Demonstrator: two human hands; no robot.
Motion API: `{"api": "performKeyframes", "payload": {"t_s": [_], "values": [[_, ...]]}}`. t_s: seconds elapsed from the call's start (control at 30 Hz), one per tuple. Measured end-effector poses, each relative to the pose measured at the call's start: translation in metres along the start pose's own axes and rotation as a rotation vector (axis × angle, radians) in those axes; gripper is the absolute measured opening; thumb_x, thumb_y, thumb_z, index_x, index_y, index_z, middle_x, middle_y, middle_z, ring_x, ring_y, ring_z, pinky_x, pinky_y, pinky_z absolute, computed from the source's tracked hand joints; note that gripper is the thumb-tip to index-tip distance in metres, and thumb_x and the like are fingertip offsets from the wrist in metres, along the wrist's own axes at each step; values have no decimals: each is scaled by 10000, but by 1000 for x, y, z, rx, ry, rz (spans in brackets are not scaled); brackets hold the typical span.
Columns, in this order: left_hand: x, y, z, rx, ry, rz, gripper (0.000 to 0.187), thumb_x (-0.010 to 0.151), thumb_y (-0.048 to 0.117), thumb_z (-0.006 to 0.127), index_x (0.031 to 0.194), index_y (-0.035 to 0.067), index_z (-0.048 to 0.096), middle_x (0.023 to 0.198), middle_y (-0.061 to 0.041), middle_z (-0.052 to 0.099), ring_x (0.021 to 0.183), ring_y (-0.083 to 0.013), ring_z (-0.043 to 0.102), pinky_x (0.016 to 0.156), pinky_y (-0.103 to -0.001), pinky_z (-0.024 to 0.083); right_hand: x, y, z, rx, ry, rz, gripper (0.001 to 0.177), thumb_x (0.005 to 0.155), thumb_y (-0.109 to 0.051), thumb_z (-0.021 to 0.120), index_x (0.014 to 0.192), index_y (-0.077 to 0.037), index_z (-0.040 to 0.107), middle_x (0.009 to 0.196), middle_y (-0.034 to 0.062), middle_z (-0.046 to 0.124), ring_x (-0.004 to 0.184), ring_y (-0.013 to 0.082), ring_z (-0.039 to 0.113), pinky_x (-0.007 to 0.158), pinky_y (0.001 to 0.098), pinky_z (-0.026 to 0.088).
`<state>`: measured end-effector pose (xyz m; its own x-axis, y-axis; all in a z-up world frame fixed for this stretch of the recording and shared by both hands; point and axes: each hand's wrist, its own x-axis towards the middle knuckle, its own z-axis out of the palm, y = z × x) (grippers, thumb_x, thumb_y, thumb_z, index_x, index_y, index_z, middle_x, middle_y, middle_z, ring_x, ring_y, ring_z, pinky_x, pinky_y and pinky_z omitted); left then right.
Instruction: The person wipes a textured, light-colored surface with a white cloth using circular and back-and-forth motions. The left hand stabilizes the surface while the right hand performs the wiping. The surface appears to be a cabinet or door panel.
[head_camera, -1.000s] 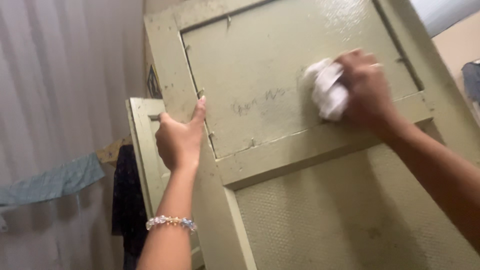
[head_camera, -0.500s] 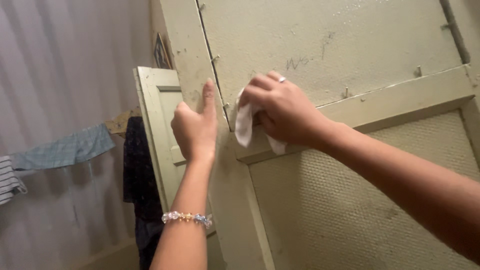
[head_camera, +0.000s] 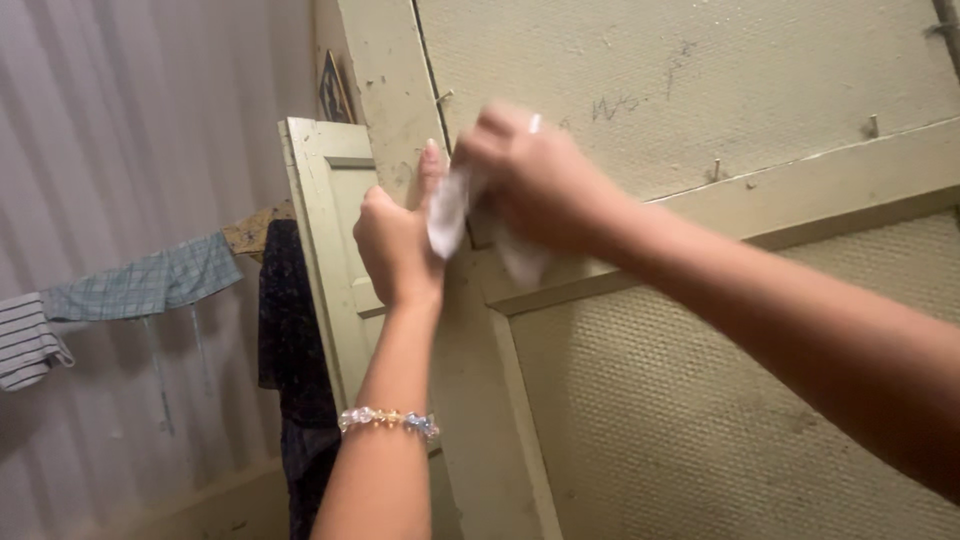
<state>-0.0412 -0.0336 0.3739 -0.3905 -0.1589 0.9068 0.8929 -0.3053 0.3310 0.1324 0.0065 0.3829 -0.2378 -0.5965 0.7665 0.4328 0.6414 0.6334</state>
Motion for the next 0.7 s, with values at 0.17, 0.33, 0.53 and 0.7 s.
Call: {"api": "performKeyframes", "payload": {"t_s": [0.17,0.33,0.53,0.7], "values": [[1,3,3,-10,-8,-32,834,784,795,607,753,-37,660,719,-225,699,632,-316,718,542,-453,579,-6,-22,-17,121,-179,69,236,858,-37,718,1083,-23,650,1063,166,653,832,322,711,707,411,630],[-4,6,-4,21,55,-3,830,834,780,610,768,-46,658,749,-261,696,683,-362,712,599,-478,568,-14,-33,-34,-50,-368,-9,231,853,-79,716,1073,-38,654,1044,163,654,858,286,707,724,373,636],[-8,17,-12,7,-40,-87,801,830,757,578,773,-40,636,751,-261,702,681,-366,734,598,-487,586,-19,22,-26,-221,-191,-201,327,738,-105,730,1060,-60,692,1030,89,675,930,245,696,816,355,620],[-11,19,-16,8,-37,-68,797,847,753,569,771,-38,633,734,-252,694,671,-359,730,590,-479,586,18,77,-43,-353,183,212,161,993,-48,717,1154,-45,709,1117,156,660,945,265,674,804,366,597]]}}
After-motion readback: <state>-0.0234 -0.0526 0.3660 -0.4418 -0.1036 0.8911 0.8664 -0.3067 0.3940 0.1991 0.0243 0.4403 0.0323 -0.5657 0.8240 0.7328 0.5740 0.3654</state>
